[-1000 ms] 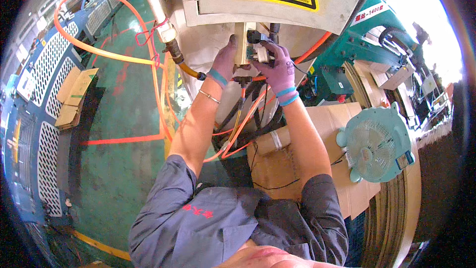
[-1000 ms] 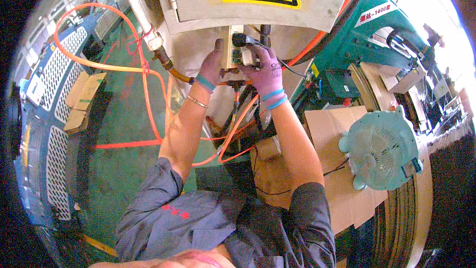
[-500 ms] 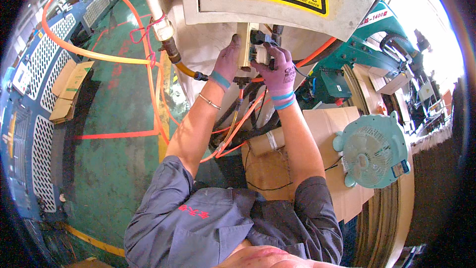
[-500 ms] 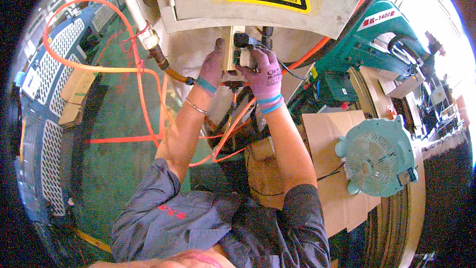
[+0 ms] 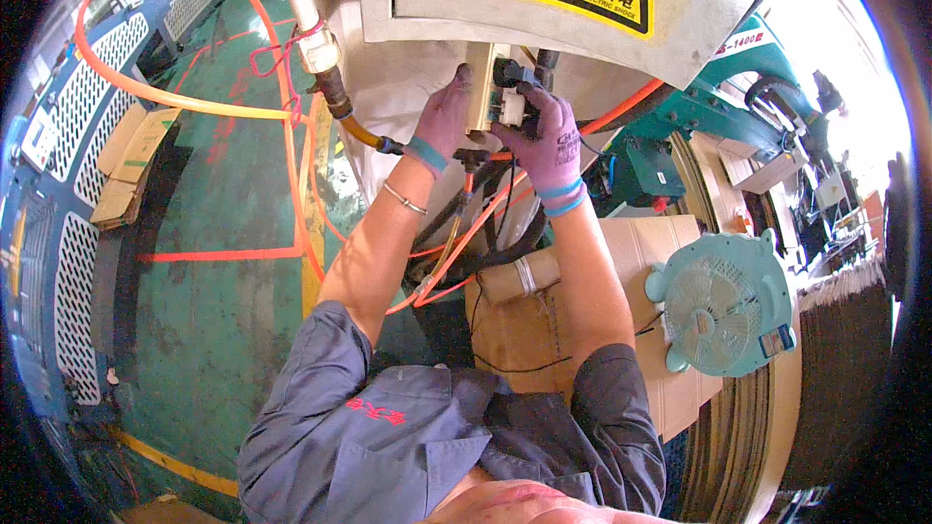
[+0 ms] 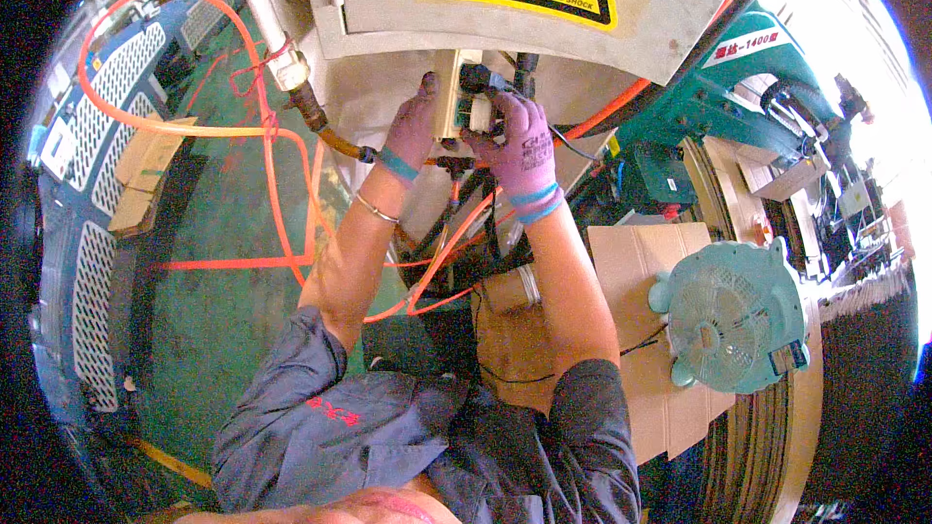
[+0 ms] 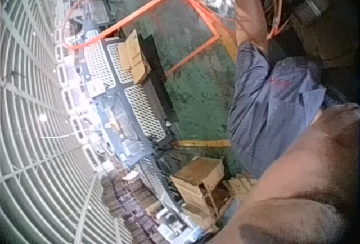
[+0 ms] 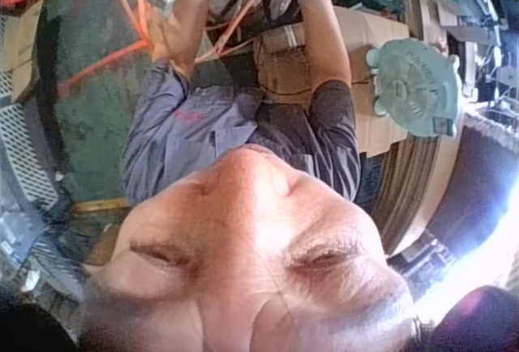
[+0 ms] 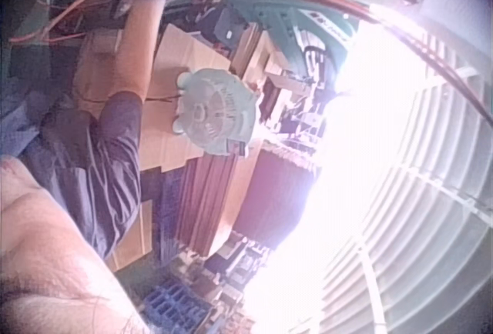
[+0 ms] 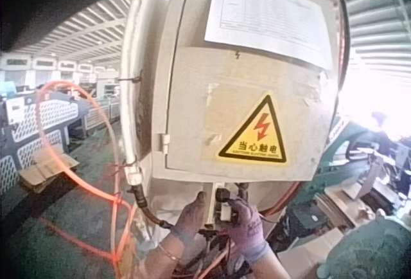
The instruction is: The person cuts a wire on a machine with pliers, then prepares a coil of copper wire by cutting its plastic bindings. They place the copper coil onto an orange spool and handle components inside an electrical cabinet after plugging in a small fan.
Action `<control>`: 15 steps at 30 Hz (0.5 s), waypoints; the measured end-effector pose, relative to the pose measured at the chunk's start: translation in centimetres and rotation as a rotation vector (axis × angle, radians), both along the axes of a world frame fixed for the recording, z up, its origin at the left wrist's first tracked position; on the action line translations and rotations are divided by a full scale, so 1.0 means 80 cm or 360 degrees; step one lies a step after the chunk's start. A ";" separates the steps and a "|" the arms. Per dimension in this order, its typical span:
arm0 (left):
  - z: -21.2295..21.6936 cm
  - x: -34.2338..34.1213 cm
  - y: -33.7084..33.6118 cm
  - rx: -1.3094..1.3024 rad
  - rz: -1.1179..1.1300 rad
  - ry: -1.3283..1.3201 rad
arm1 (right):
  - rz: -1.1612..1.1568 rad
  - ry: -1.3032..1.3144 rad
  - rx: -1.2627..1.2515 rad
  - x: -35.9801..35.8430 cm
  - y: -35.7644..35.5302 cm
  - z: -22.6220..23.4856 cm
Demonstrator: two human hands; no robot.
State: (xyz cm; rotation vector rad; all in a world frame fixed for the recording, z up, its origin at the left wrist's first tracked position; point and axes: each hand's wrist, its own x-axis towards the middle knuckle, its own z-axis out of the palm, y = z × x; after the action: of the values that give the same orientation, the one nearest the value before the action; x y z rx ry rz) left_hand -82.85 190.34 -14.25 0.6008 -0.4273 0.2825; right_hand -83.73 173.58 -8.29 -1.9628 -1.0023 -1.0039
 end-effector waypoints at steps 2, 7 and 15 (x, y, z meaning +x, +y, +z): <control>0.008 -0.002 -0.002 0.0599 0.0651 -0.0064 | 0.0093 -0.0088 -0.0033 -0.004 -0.006 0.001; 0.066 -0.041 -0.020 0.0807 0.0447 0.0567 | 0.0079 0.0405 0.0268 -0.008 -0.023 -0.014; 0.024 -0.013 -0.013 0.0928 0.0896 0.0168 | 0.0219 0.0002 -0.0352 -0.022 -0.036 0.025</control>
State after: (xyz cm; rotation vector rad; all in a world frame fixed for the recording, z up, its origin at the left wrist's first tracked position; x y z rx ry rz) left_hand -83.90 189.31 -12.31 1.3047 -0.2253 0.6697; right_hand -85.51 170.67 -6.26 -2.0375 -1.2757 -0.8455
